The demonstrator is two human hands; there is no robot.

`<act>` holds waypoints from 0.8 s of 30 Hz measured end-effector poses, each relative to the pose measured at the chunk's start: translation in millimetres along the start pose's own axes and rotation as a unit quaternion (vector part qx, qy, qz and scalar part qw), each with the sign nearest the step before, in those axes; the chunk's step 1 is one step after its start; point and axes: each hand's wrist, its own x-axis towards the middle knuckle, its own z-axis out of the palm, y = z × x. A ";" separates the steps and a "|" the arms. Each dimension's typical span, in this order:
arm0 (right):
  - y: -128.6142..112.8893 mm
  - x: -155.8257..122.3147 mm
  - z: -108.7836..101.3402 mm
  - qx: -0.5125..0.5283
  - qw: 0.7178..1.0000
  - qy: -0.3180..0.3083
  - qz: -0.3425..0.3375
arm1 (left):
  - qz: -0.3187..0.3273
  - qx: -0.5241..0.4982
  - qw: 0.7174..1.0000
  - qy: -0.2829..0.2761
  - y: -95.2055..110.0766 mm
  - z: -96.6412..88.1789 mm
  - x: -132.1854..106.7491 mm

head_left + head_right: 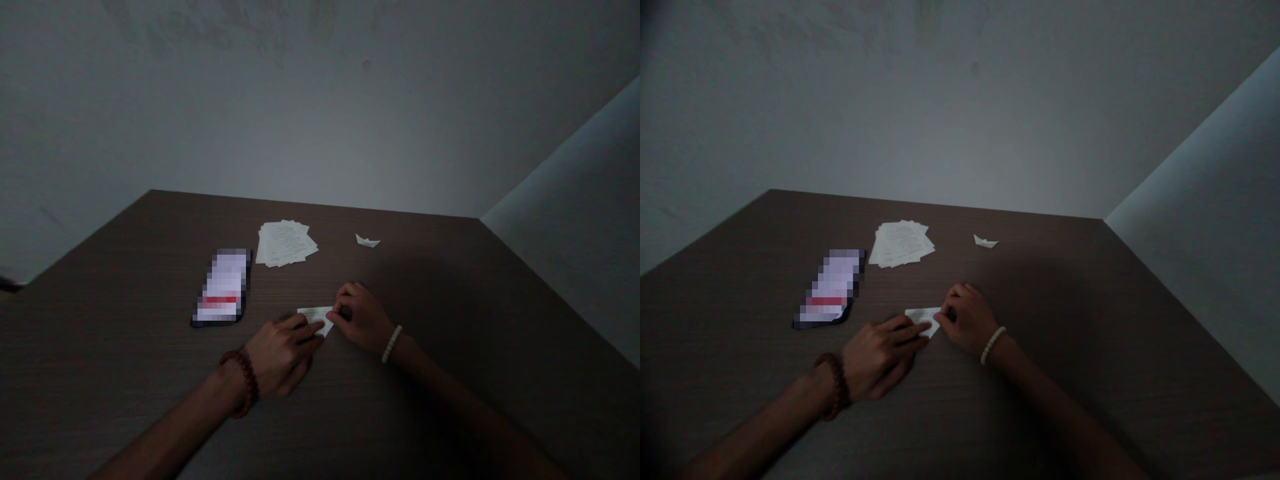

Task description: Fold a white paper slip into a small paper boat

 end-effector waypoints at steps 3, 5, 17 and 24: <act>-0.3 0.4 -0.5 0.001 1.000 -0.002 0.003 | -0.011 0.004 1.000 0.005 0.9 1.5 -0.5; -0.4 0.2 -0.5 -0.002 1.000 -0.003 0.006 | -0.014 0.002 1.000 0.007 1.1 1.8 -0.8; -1.4 -2.1 0.6 -0.004 1.000 0.023 0.008 | 0.010 -0.041 0.998 0.046 -3.0 4.4 0.2; -9.4 -12.8 -6.4 -0.004 0.999 0.042 -0.015 | 0.005 -0.088 0.995 0.050 -1.8 0.1 1.8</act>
